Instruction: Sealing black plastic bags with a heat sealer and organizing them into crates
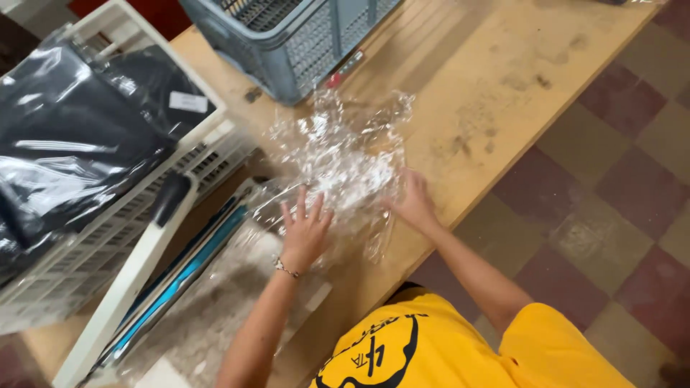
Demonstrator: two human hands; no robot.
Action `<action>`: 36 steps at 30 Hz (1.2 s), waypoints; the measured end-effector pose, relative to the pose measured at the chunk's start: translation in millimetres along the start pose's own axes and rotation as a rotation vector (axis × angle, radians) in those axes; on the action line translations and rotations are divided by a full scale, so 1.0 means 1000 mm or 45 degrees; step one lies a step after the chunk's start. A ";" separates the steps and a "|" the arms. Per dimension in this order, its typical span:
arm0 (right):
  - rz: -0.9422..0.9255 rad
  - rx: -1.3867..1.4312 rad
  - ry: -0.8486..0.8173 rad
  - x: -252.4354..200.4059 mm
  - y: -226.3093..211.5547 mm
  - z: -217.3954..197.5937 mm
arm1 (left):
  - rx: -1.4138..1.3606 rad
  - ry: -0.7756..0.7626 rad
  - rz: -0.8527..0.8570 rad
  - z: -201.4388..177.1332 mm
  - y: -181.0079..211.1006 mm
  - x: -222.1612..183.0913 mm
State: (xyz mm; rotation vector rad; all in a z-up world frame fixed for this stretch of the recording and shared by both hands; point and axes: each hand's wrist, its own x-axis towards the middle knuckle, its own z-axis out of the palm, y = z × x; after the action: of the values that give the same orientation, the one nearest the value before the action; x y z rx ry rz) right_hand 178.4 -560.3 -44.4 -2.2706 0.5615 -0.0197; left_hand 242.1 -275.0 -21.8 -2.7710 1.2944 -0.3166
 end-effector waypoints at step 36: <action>-0.965 -0.047 -0.118 0.153 0.086 0.071 | -1.229 -0.620 -1.097 0.107 0.083 0.171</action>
State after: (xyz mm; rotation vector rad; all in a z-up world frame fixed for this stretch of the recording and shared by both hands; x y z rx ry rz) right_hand 296.6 -623.4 -178.5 -2.3743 -0.3699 -0.2778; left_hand 310.0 -462.2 -111.3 -3.6047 0.0188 1.1903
